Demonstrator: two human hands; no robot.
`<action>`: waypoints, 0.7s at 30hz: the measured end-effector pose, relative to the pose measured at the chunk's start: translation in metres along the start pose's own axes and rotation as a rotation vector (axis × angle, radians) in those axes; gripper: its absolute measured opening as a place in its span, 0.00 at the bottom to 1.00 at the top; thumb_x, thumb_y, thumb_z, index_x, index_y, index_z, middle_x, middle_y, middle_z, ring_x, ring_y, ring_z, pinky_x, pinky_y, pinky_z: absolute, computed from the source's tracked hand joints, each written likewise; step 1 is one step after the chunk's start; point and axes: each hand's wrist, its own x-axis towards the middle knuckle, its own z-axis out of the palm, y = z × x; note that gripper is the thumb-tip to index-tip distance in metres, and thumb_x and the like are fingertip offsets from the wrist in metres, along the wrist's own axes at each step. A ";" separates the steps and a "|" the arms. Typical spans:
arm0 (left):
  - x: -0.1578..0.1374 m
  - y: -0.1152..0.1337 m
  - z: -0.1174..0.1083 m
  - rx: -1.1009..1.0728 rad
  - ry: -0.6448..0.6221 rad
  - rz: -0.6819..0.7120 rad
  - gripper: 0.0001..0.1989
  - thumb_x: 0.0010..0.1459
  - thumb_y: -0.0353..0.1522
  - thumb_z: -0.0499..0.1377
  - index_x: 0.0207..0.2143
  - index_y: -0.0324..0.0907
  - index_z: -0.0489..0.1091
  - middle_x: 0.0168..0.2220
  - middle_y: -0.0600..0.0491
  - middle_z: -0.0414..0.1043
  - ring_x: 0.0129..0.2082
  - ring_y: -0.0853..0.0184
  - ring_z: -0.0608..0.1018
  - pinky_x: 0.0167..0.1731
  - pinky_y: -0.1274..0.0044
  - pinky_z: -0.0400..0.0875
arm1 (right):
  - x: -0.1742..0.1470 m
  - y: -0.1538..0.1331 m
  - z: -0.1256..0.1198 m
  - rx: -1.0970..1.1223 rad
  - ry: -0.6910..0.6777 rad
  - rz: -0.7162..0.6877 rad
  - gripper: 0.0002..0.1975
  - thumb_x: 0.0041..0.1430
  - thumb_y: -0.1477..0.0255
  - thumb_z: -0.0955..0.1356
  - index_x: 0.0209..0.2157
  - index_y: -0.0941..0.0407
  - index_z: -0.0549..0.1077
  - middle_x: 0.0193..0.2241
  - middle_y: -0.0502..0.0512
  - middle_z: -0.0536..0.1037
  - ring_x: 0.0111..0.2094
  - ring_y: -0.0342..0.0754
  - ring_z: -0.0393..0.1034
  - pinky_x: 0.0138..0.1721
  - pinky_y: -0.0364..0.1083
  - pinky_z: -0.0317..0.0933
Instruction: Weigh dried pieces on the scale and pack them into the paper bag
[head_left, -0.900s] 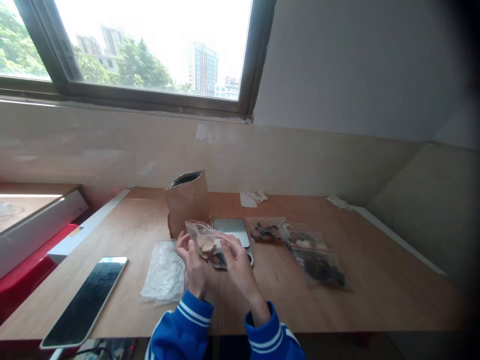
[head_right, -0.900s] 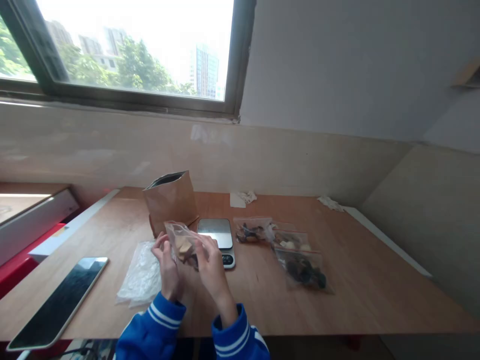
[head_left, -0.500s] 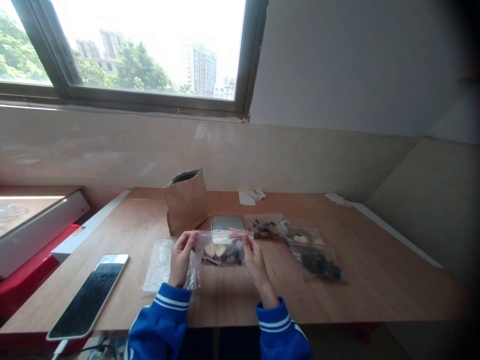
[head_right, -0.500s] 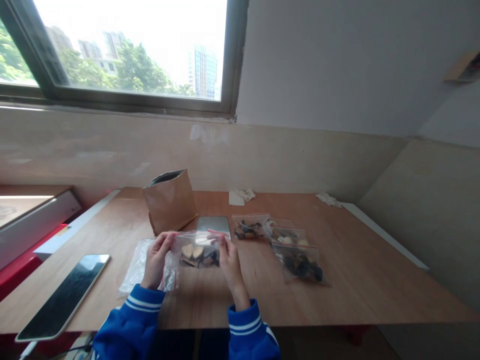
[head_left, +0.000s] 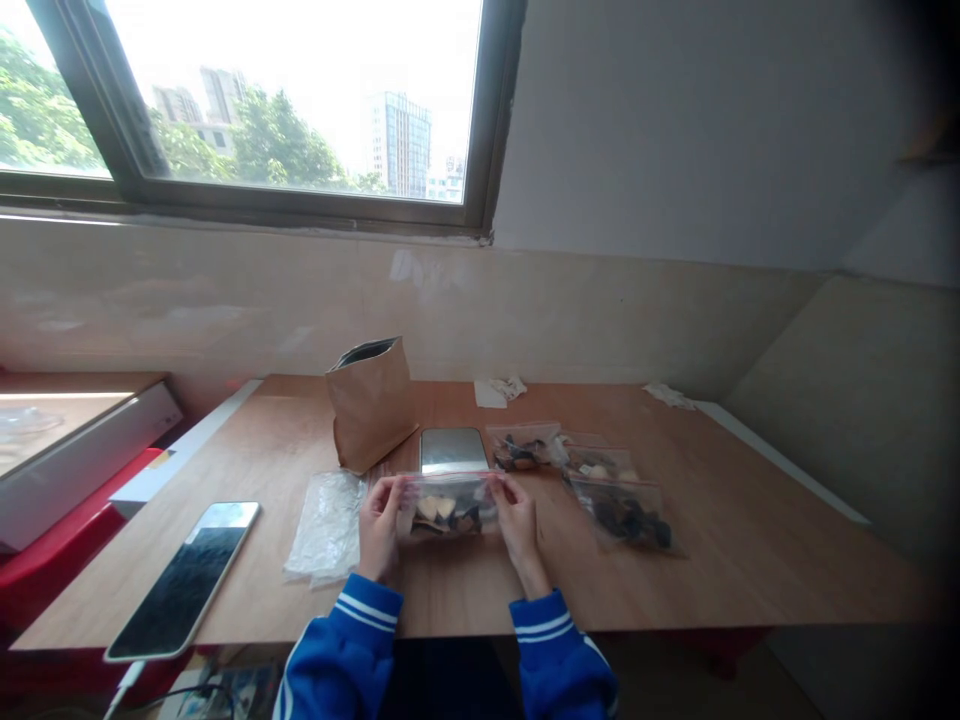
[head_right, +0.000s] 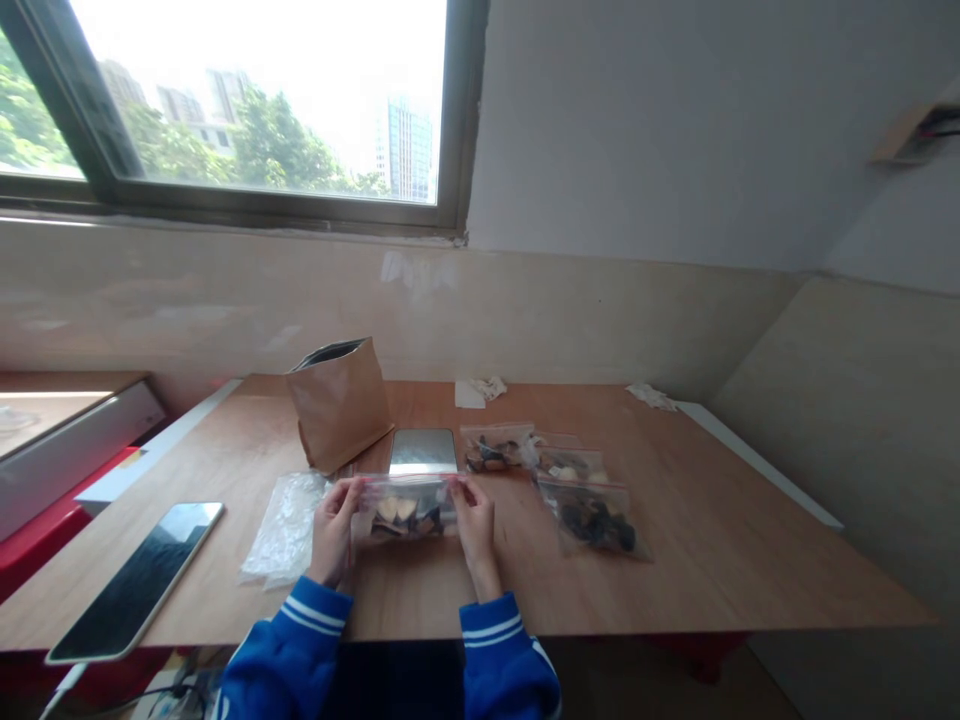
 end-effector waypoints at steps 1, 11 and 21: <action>0.000 -0.004 -0.001 0.002 0.000 -0.014 0.16 0.51 0.44 0.61 0.32 0.39 0.73 0.31 0.51 0.76 0.33 0.65 0.77 0.35 0.75 0.70 | 0.000 0.002 -0.001 0.004 0.013 0.010 0.22 0.52 0.53 0.67 0.33 0.58 0.77 0.25 0.55 0.77 0.28 0.48 0.71 0.32 0.47 0.66; -0.003 -0.020 -0.009 0.061 -0.015 -0.045 0.19 0.53 0.43 0.60 0.42 0.41 0.75 0.42 0.48 0.77 0.44 0.62 0.76 0.44 0.72 0.69 | -0.011 0.007 -0.006 -0.133 0.101 -0.024 0.21 0.59 0.55 0.62 0.36 0.58 0.75 0.29 0.57 0.78 0.31 0.50 0.72 0.35 0.48 0.65; -0.006 -0.027 -0.009 0.122 0.105 0.016 0.16 0.49 0.43 0.62 0.32 0.39 0.74 0.30 0.52 0.76 0.32 0.65 0.77 0.37 0.73 0.71 | -0.014 0.010 -0.010 -0.337 0.108 -0.195 0.18 0.63 0.60 0.59 0.35 0.57 0.73 0.33 0.58 0.77 0.35 0.49 0.71 0.38 0.46 0.62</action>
